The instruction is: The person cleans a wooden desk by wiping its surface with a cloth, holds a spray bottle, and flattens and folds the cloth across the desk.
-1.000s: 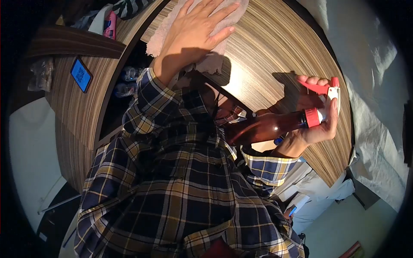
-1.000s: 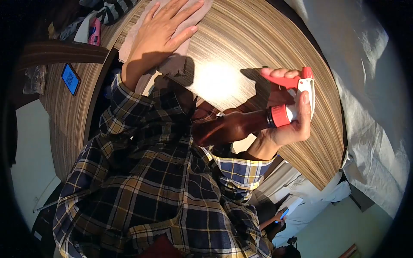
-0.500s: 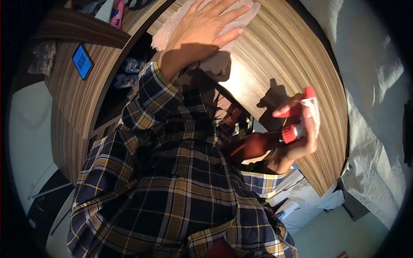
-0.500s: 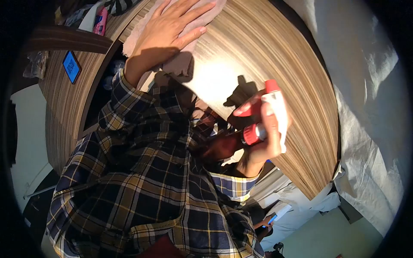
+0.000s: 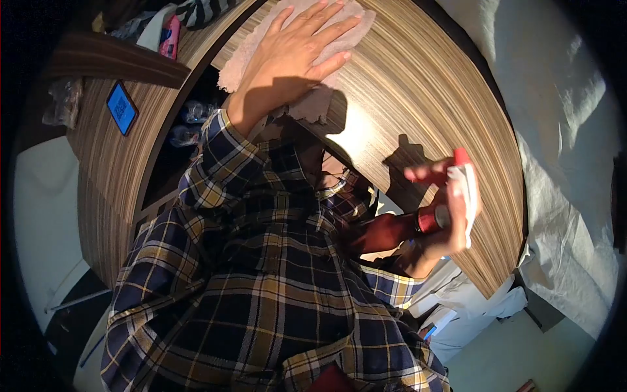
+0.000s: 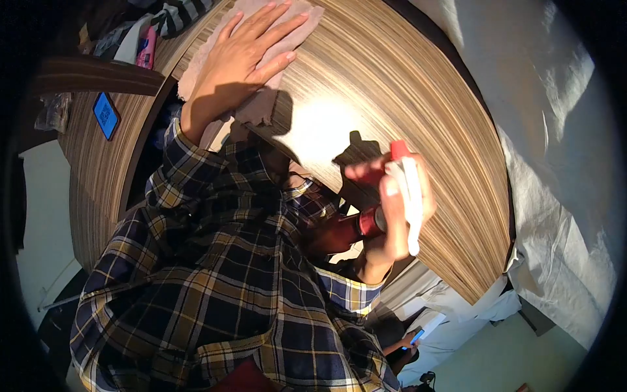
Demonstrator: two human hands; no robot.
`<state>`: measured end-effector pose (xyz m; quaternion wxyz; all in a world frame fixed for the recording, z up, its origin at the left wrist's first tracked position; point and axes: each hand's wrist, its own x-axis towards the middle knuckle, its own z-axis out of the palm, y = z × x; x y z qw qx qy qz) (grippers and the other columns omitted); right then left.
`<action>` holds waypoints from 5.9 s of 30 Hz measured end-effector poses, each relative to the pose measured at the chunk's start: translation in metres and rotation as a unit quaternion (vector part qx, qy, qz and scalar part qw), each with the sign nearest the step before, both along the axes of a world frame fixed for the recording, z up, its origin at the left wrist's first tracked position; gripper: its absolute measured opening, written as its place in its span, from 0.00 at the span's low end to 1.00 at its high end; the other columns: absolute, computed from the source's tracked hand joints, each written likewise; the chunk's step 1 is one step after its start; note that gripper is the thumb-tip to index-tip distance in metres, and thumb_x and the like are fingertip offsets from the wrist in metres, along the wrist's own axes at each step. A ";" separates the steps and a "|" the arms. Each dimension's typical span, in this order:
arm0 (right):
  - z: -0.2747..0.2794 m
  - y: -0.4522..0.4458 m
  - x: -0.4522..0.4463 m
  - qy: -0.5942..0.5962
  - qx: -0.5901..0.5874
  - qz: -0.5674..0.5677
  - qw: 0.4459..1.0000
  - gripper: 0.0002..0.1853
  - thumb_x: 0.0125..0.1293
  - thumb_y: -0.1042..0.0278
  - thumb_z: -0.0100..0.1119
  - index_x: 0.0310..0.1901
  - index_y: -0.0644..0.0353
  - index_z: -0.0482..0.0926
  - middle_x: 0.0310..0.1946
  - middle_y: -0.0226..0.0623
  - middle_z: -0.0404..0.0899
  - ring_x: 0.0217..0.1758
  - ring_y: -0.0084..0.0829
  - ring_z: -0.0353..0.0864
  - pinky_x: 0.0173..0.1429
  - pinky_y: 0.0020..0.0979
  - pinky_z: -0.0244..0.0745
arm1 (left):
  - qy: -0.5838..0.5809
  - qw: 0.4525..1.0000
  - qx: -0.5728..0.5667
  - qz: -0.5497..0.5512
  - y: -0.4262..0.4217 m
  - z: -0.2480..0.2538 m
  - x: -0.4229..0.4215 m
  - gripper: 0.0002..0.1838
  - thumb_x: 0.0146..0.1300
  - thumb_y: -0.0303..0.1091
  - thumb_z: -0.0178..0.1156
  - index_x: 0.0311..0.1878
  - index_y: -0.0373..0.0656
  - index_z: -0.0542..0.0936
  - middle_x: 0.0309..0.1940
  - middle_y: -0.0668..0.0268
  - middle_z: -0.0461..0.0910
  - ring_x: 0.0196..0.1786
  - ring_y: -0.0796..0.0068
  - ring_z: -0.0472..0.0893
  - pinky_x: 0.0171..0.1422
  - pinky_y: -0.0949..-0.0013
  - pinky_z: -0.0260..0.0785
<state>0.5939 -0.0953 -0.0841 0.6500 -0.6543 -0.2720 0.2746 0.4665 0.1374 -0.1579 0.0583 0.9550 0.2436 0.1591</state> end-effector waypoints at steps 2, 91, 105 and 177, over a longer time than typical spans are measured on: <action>0.011 -0.007 0.004 0.057 0.094 0.029 0.993 0.27 0.65 0.58 0.49 0.54 0.78 0.67 0.37 0.44 0.69 0.36 0.36 0.73 0.40 0.40 0.79 | 0.005 1.000 -0.006 0.003 0.000 0.004 0.001 0.32 0.74 0.49 0.45 0.78 0.56 0.57 0.77 0.63 0.58 0.79 0.64 0.55 0.81 0.51 0.42; -0.067 -0.118 0.053 -0.023 0.139 -0.254 0.957 0.22 0.72 0.61 0.51 0.60 0.68 0.72 0.36 0.41 0.82 0.34 0.31 0.79 0.41 0.26 0.73 | -0.014 0.997 -0.060 0.047 0.079 -0.007 0.114 0.34 0.74 0.59 0.43 0.62 0.36 0.75 0.54 0.49 0.78 0.64 0.50 0.72 0.77 0.48 0.49; 0.008 0.033 -0.015 -0.268 -0.165 0.064 0.947 0.13 0.60 0.72 0.65 0.43 0.69 0.76 0.34 0.48 0.74 0.37 0.47 0.73 0.44 0.40 0.68 | -0.024 0.995 -0.045 0.083 -0.014 -0.006 -0.004 0.37 0.71 0.55 0.49 0.77 0.44 0.58 0.77 0.49 0.53 0.81 0.55 0.50 0.81 0.48 0.39; -0.046 0.007 -0.026 -0.086 0.117 -0.058 0.988 0.18 0.66 0.65 0.55 0.44 0.77 0.77 0.39 0.52 0.79 0.45 0.45 0.84 0.54 0.44 0.80 | 0.025 0.986 -0.132 -0.097 -0.061 0.011 -0.015 0.42 0.65 0.55 0.57 0.78 0.51 0.57 0.78 0.60 0.55 0.80 0.63 0.53 0.81 0.48 0.41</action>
